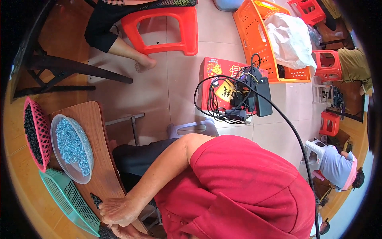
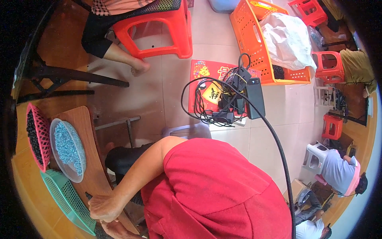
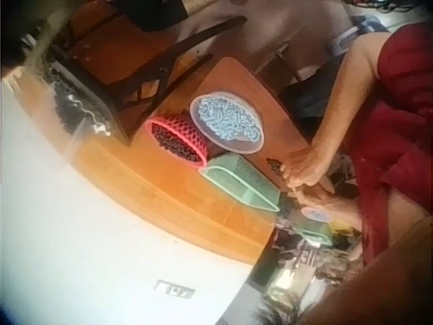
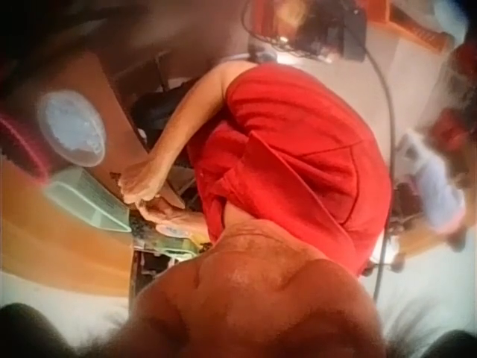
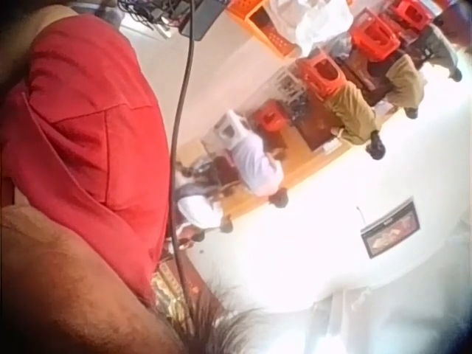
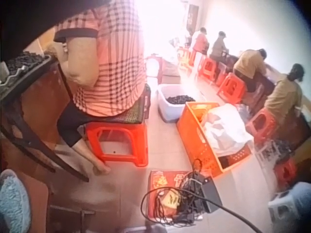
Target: The person assembles components by picking small pieces from a dish and pressing them into black plastic caps by hand.
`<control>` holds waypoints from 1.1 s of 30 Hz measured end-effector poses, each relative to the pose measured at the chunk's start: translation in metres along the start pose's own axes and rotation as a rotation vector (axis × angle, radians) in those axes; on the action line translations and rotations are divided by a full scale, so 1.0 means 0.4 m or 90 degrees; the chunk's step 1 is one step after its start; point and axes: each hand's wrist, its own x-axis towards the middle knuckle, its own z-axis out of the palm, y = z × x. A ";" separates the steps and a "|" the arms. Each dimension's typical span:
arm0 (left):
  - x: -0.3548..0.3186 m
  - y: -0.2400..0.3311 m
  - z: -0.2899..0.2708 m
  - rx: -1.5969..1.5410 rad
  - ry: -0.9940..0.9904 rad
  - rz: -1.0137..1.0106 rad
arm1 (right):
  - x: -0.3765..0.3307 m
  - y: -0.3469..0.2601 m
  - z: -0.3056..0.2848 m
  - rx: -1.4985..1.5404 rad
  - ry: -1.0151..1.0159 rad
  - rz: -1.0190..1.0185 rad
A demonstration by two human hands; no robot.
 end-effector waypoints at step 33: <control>-0.301 0.327 0.735 -0.426 -0.354 -0.129 | -0.032 0.061 -0.047 -0.013 0.017 0.029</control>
